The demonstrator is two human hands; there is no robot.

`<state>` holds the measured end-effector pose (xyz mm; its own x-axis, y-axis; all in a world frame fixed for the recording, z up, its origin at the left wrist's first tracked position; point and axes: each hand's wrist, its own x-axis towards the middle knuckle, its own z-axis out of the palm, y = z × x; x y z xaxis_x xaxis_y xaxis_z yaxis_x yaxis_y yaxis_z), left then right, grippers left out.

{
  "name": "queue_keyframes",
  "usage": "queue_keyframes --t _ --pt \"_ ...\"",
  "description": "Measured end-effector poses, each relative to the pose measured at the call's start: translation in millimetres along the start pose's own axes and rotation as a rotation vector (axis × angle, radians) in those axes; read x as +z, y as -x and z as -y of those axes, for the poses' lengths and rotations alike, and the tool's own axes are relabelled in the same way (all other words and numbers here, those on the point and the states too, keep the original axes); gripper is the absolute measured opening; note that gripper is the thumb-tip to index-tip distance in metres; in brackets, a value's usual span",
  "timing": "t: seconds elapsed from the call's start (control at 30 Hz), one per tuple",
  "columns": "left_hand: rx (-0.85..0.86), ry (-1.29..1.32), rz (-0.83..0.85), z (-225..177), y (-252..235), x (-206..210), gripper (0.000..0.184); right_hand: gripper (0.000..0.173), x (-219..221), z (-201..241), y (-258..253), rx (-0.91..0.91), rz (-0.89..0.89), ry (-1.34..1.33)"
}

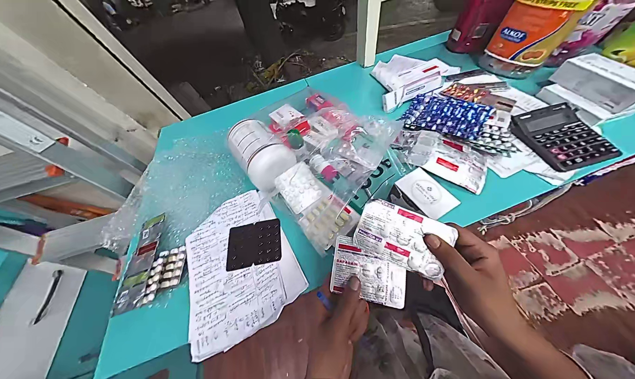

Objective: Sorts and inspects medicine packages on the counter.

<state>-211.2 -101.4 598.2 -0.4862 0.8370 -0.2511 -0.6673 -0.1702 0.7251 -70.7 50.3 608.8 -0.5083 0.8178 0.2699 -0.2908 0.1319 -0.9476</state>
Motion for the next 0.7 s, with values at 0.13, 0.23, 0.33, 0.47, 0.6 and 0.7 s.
queue_keyframes --t 0.13,0.23,0.33,0.47,0.6,0.7 --pt "-0.035 -0.057 0.025 -6.2 -6.3 11.6 0.010 0.011 -7.4 5.7 0.0 -0.004 -0.059 0.004" --pt "-0.049 -0.099 0.071 -6.3 -12.9 19.4 0.010 0.012 -17.1 8.7 -1.8 0.001 -0.075 -0.001" --pt "-0.027 -0.097 0.111 -2.9 -22.2 33.0 0.012 0.012 -29.6 13.8 -9.5 0.012 -0.064 -0.013" --pt "0.047 -0.224 0.248 -5.7 -34.2 49.1 0.011 0.011 -50.3 20.3 -25.3 0.009 -0.037 0.011" --pt "0.179 -0.419 0.367 -2.3 -45.1 77.9 0.021 0.017 -73.4 26.9 -38.1 0.010 0.060 -0.015" --pt "0.250 -0.487 0.418 13.5 -55.2 104.5 0.020 0.022 -96.0 30.4 -47.8 0.023 0.157 -0.089"
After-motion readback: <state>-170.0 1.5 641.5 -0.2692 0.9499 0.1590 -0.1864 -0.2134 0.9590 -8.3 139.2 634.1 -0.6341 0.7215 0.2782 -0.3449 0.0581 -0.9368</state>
